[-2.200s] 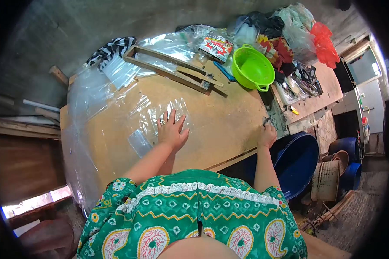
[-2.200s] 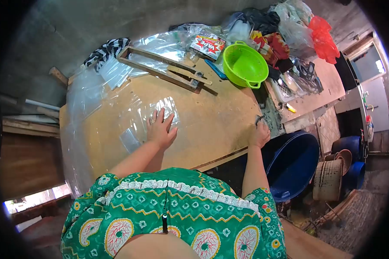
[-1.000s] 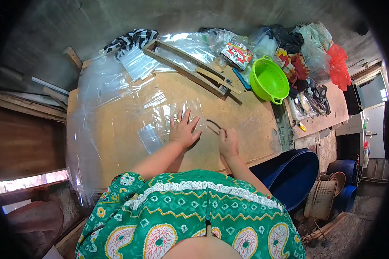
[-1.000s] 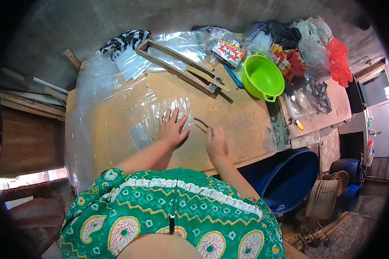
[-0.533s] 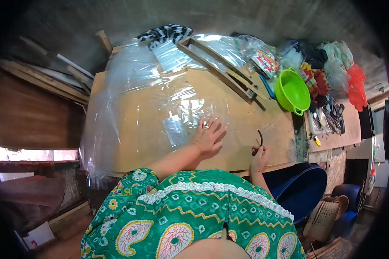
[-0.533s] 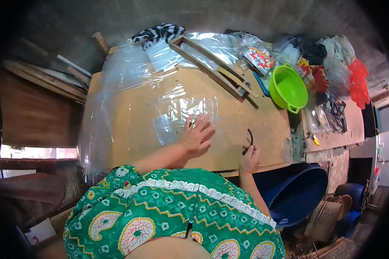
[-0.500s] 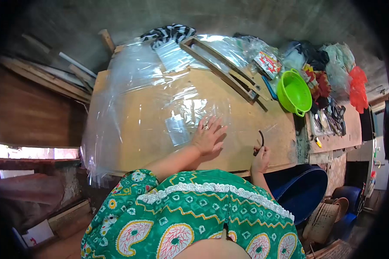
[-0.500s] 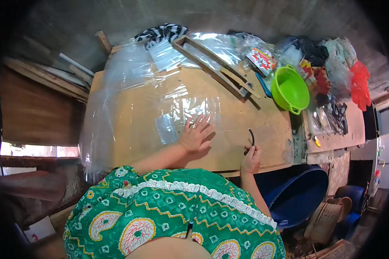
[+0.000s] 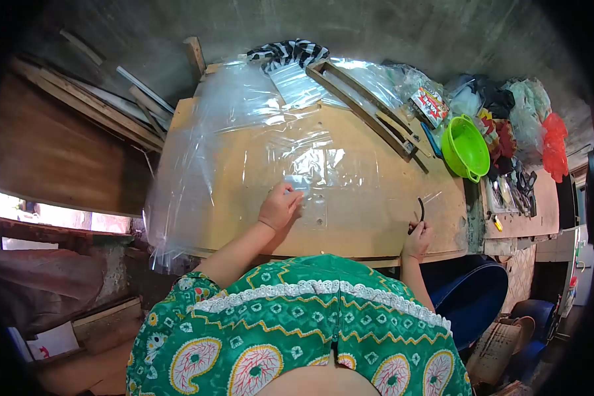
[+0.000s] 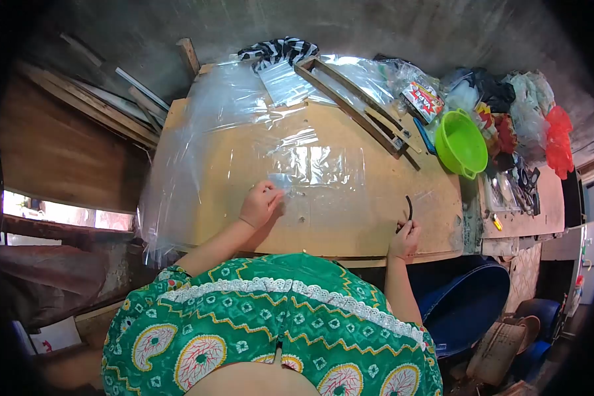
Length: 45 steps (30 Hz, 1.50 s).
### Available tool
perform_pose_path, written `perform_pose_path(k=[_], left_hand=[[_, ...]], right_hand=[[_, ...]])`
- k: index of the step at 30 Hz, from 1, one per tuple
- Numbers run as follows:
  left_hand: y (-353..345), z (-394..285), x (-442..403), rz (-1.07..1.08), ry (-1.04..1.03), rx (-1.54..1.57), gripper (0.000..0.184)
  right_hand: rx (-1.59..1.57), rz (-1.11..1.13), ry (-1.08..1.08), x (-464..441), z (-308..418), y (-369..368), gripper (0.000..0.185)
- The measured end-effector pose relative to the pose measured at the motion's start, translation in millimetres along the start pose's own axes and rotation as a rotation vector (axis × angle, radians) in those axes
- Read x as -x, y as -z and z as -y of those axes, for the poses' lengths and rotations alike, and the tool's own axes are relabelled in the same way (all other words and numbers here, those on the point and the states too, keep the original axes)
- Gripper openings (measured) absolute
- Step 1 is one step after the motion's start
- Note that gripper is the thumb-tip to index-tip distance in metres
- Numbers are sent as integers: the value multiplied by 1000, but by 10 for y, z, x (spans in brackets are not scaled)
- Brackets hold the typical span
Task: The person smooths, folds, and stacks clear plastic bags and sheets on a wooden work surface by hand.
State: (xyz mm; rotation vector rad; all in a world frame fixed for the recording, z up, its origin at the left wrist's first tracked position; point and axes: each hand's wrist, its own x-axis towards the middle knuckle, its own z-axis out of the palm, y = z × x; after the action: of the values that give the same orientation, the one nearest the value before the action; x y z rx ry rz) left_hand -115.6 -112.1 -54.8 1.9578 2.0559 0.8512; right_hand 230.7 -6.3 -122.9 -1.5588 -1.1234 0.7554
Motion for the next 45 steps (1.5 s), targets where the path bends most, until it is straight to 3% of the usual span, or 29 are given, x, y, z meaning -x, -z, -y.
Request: perform_pose_path(k=[3,5,6,8,9,13,15,18,20,25,27,31,34,35,36,38,39,41,42,44,45], left_hand=[[32,18,-105,-169,44,45,10],[-19,110,-130,-173,347,493,8],[2,113,-139,-171,340,493,8],[46,125,-149,-132,682,951,13],[137,115,-145,-94,713,951,24],[391,340,-66,-212,778,1050,34],[423,744,39,-186,749,1027,31],[638,924,104,-184,737,906,21],[806,1032,114,3,864,978,18],[830,1232,130,45,956,746,18],[863,1166,147,6,573,134,27],[846,1230,176,-11,572,27,33],[961,1289,175,72,973,931,35],[1022,1284,189,148,930,1173,35],[1089,1217,189,152,929,1174,35],[1177,1097,210,250,860,1496,33],[1151,1093,201,254,860,1497,33],[1058,1102,181,267,720,1025,32],[959,1180,207,269,719,1027,32],[737,1357,257,85,494,410,31],[750,1310,248,87,495,413,31]], right_hand=[[-16,-20,56,-15,-38,-8,15],[-79,-45,18,-33,-90,-12,15],[-82,-51,19,-29,-78,-14,15],[-140,-102,-5,-28,-56,-23,15],[-140,-107,-6,-26,-28,-9,15],[-410,-132,-133,36,346,-35,20],[-528,-141,-153,158,688,-129,24],[-621,64,-190,346,1152,-353,29],[-472,382,-176,521,1404,-592,30],[-585,592,-239,1019,1659,-1355,28],[-581,706,-173,1144,1660,-1556,30],[-554,757,-184,1303,1627,-1718,30],[-527,756,-174,1336,1591,-1722,30],[-526,755,-175,1333,1590,-1716,30],[-528,752,-170,1329,1589,-1703,30],[-528,745,-169,1326,1602,-1682,30],[-528,737,-177,1321,1618,-1672,30],[-525,725,-182,1308,1622,-1665,31],[-501,732,-147,1304,1613,-1669,30],[-476,738,-109,1296,1599,-1683,30],[-436,742,-68,1305,1586,-1684,30]])
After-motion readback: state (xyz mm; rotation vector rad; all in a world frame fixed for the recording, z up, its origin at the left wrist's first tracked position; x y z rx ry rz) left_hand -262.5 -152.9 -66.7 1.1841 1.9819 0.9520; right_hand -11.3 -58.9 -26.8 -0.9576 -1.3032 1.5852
